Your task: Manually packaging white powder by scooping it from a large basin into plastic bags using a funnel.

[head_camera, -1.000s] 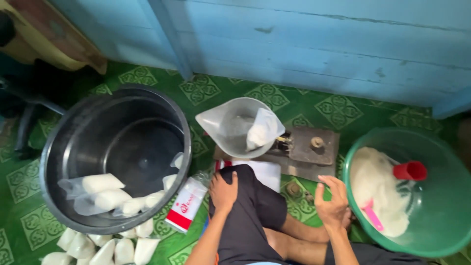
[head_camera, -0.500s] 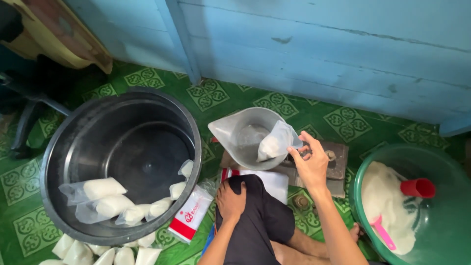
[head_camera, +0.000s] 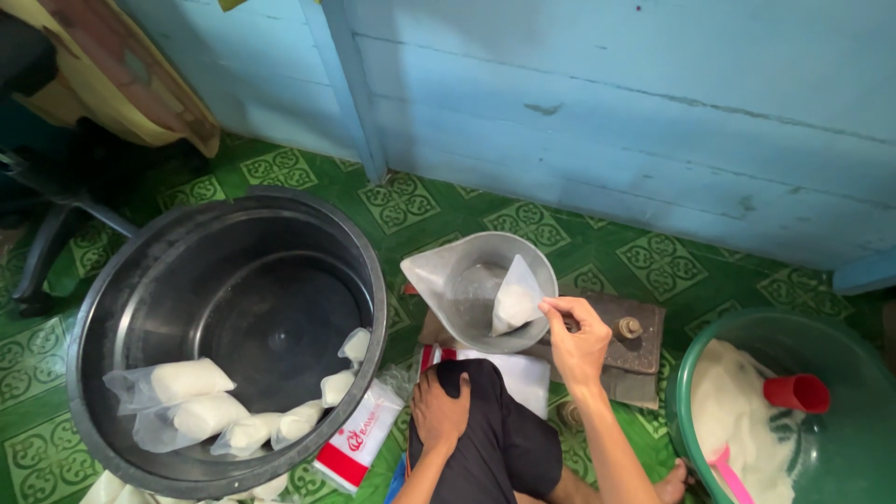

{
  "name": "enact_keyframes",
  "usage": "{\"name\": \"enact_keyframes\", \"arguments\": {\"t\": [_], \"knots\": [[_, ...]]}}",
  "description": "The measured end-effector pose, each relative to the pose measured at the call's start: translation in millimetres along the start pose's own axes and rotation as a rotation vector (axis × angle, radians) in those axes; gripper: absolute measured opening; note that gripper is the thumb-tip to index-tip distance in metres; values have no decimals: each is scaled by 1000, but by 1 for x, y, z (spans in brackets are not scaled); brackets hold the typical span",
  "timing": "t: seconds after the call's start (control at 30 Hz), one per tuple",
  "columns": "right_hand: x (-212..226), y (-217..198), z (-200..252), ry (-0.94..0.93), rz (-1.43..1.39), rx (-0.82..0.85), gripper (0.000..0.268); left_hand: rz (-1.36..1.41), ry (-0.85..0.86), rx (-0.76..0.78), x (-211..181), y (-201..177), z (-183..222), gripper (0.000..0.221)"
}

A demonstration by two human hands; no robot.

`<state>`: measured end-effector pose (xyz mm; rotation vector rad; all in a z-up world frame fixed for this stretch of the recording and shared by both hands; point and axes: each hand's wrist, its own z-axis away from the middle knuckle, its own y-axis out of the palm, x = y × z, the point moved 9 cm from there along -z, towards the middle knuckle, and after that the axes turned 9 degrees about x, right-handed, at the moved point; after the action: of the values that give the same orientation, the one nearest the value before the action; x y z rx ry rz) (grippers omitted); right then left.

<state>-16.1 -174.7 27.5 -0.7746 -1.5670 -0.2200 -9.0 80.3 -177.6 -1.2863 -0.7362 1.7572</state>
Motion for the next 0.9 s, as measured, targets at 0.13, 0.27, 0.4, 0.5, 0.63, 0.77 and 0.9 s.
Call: {"name": "enact_keyframes", "arguments": {"t": [0.13, 0.27, 0.4, 0.5, 0.63, 0.77, 0.9], "knots": [[0, 11, -6, 12, -64, 40, 7, -5, -21, 27, 1, 2, -1, 68], [6, 16, -12, -16, -79, 56, 8, -10, -20, 26, 3, 5, -2, 68], [32, 11, -16, -78, -86, 68, 7, -21, 0, 10, 1, 2, -1, 67], [50, 3, -17, -123, -143, 90, 8, 7, 10, 2, 0, -2, 0, 67], [75, -15, -14, -205, -179, 93, 8, 40, -8, 59, 2, -1, 0, 65], [97, -36, -5, -265, -251, 109, 10, 132, 48, 24, 13, 7, 0, 62], [116, -60, 7, -291, -290, 141, 12, 306, 135, -46, 15, -1, 11, 52]]}}
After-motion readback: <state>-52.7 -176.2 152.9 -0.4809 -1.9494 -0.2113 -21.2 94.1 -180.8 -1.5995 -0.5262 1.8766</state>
